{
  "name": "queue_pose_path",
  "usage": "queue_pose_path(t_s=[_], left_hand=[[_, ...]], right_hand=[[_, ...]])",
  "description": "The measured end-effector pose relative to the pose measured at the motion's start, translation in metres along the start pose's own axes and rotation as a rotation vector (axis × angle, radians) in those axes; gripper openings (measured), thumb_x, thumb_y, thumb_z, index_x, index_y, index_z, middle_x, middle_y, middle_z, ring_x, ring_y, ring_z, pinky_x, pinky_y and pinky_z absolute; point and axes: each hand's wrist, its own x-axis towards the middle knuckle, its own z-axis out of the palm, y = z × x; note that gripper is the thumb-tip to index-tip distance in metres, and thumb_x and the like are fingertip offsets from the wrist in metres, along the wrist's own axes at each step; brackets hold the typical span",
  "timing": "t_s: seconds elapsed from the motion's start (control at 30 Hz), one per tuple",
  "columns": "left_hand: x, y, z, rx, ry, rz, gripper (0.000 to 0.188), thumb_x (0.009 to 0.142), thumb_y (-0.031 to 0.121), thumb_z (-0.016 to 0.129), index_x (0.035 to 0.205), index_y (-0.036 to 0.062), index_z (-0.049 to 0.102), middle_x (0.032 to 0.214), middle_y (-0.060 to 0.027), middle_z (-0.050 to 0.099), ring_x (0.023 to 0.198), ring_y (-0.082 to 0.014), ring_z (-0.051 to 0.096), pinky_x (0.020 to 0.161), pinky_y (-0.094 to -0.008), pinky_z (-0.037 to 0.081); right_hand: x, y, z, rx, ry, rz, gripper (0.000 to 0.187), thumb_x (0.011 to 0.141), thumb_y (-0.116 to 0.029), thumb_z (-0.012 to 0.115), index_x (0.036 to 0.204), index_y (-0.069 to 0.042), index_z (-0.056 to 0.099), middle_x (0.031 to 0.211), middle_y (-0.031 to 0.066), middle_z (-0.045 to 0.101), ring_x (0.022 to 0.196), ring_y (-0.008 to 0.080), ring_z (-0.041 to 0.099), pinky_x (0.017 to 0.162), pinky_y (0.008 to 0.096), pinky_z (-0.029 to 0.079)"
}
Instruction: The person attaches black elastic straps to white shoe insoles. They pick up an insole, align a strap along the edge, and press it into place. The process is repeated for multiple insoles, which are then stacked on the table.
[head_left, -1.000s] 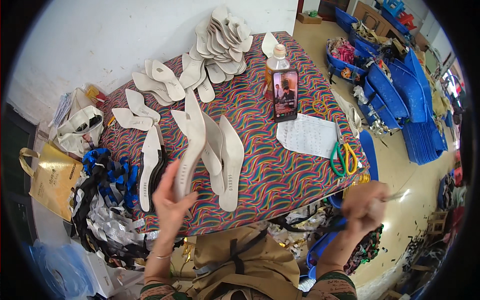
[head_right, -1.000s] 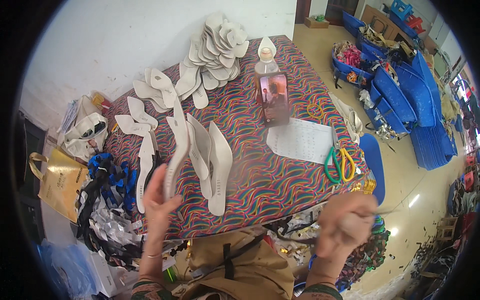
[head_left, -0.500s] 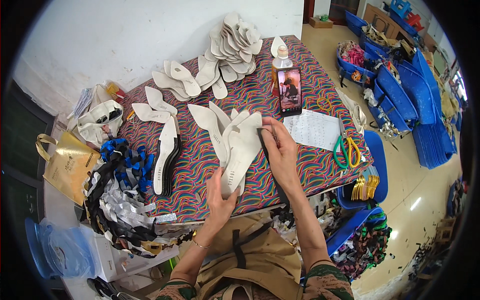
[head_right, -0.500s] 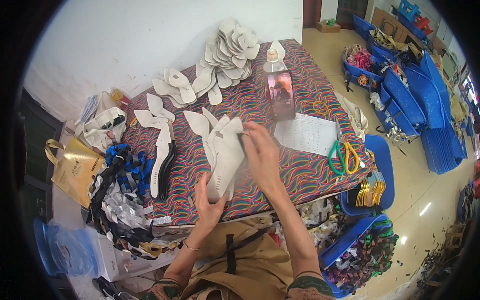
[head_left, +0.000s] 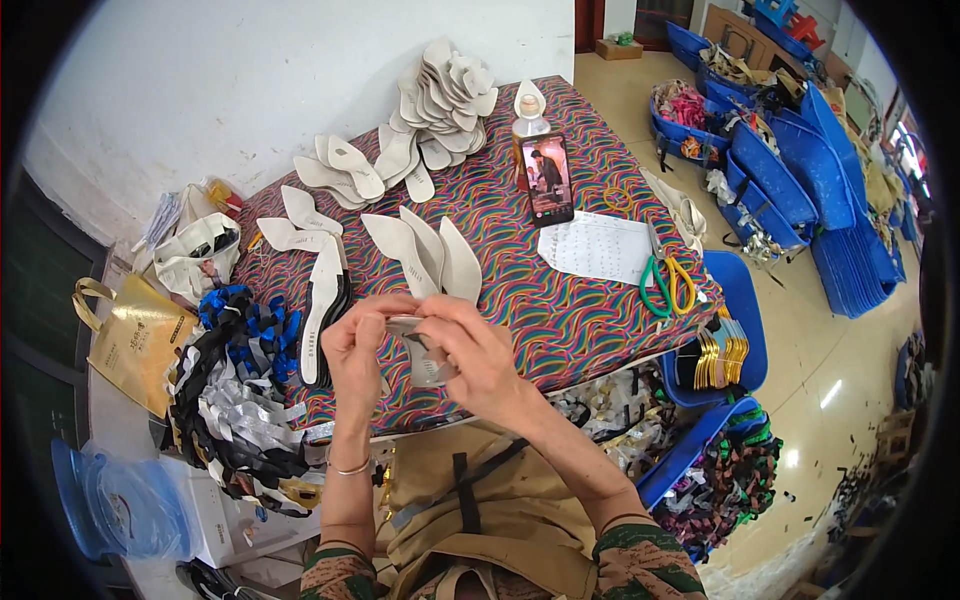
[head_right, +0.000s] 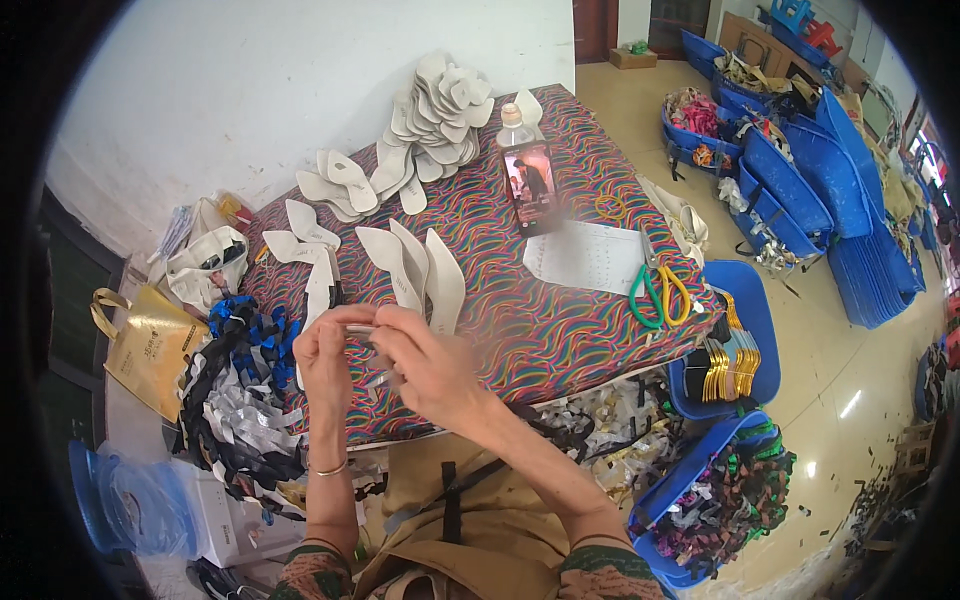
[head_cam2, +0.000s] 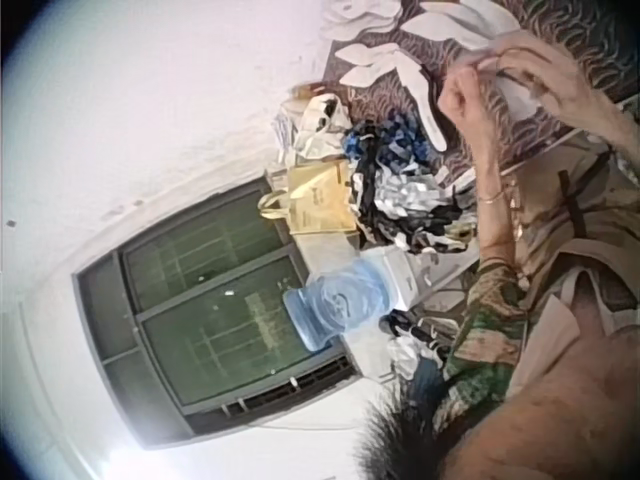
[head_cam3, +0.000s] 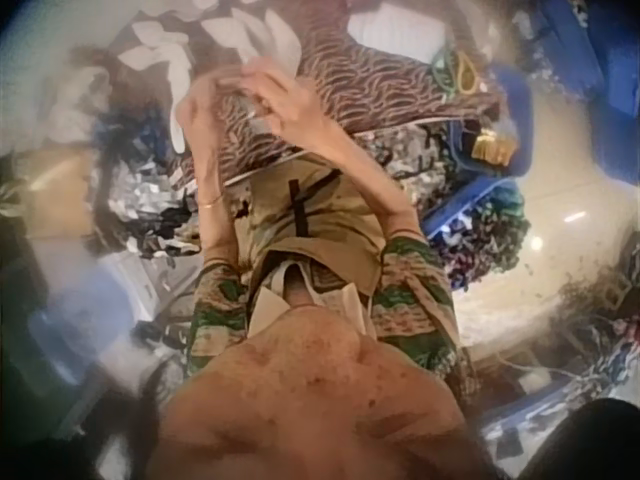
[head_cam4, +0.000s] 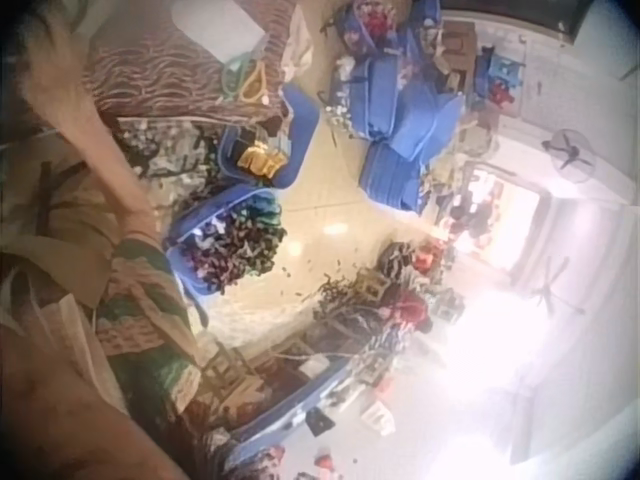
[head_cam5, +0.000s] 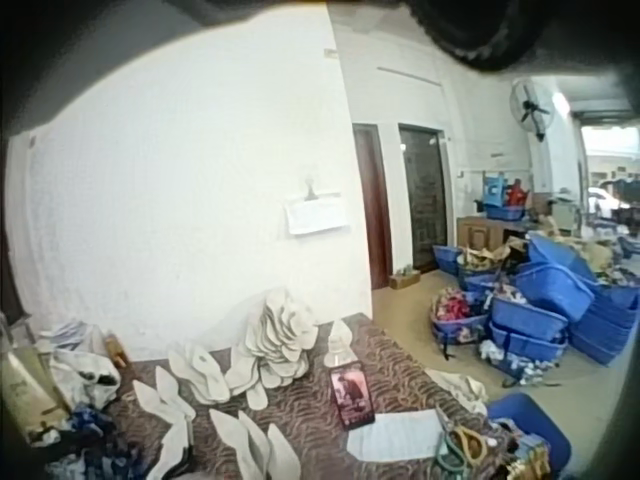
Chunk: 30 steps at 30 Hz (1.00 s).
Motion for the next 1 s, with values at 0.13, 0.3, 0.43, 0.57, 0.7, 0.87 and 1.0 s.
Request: queue_pose_path(t_s=[0.13, 0.3, 0.43, 0.57, 0.7, 0.87, 1.0], left_hand=[[-0.021, 0.013, 0.005, 0.096, 0.099, 0.017, 0.031, 0.096, 0.020, 0.056, 0.100, -0.0073, 0.069, 0.093, -0.0108, 0.071, 0.081, -0.0140, 0.063, 0.076, -0.0270, 0.049], [-0.031, 0.018, 0.005, 0.083, 0.189, 0.016, 0.028, 0.094, 0.017, 0.058, 0.095, -0.0086, 0.069, 0.089, -0.0115, 0.071, 0.078, -0.0132, 0.063, 0.072, -0.0250, 0.049], [-0.030, 0.002, -0.010, 0.017, 0.227, -0.049, 0.026, 0.095, 0.015, 0.057, 0.088, -0.0080, 0.069, 0.086, -0.0115, 0.071, 0.075, -0.0124, 0.062, 0.071, -0.0246, 0.049], [-0.033, 0.018, -0.003, 0.078, 0.168, 0.041, 0.021, 0.093, 0.012, 0.059, 0.091, -0.0064, 0.070, 0.086, -0.0101, 0.071, 0.075, -0.0109, 0.061, 0.070, -0.0232, 0.048], [-0.034, 0.025, -0.008, 0.116, 0.112, 0.011, 0.019, 0.091, 0.010, 0.062, 0.100, -0.0045, 0.070, 0.085, -0.0061, 0.070, 0.074, -0.0071, 0.058, 0.068, -0.0203, 0.045], [-0.028, 0.005, -0.013, 0.131, 0.229, 0.044, 0.020, 0.093, 0.013, 0.061, 0.082, -0.0034, 0.065, 0.067, 0.0039, 0.053, 0.061, -0.0026, 0.038, 0.053, -0.0219, 0.029], [-0.013, -0.006, -0.003, 0.010, 0.316, 0.074, 0.030, 0.094, 0.017, 0.062, 0.071, -0.0010, 0.057, 0.062, 0.0075, 0.042, 0.060, -0.0023, 0.032, 0.051, -0.0229, 0.024]], right_hand=[[-0.002, -0.017, 0.007, 0.004, -0.022, -0.058, 0.037, 0.064, 0.012, 0.064, 0.099, 0.000, 0.063, 0.112, 0.0136, 0.054, 0.061, 0.0162, 0.064, 0.046, 0.0280, 0.048], [-0.007, -0.030, 0.020, -0.101, 0.044, -0.119, 0.038, 0.063, 0.011, 0.064, 0.099, -0.001, 0.064, 0.110, 0.0116, 0.054, 0.059, 0.0149, 0.062, 0.046, 0.0274, 0.050], [-0.019, -0.032, 0.029, -0.144, 0.038, -0.263, 0.034, 0.065, 0.005, 0.065, 0.098, -0.002, 0.066, 0.106, 0.0106, 0.058, 0.062, 0.0162, 0.063, 0.048, 0.0286, 0.050], [-0.015, -0.038, 0.011, -0.185, -0.088, -0.136, 0.036, 0.065, 0.002, 0.067, 0.100, -0.003, 0.066, 0.108, 0.0103, 0.057, 0.063, 0.0170, 0.062, 0.047, 0.0294, 0.048], [-0.013, -0.037, 0.009, -0.243, -0.225, -0.088, 0.043, 0.061, 0.003, 0.068, 0.104, -0.003, 0.064, 0.110, 0.0083, 0.055, 0.062, 0.0171, 0.061, 0.046, 0.0294, 0.047], [-0.018, -0.045, 0.025, -0.283, -0.172, -0.194, 0.026, 0.075, -0.004, 0.061, 0.101, -0.001, 0.060, 0.101, 0.0061, 0.050, 0.064, 0.0179, 0.059, 0.051, 0.0310, 0.047], [-0.026, -0.050, 0.027, -0.327, -0.149, -0.228, 0.034, 0.069, -0.003, 0.064, 0.103, 0.000, 0.062, 0.099, 0.0082, 0.053, 0.066, 0.0204, 0.060, 0.052, 0.0308, 0.048]])
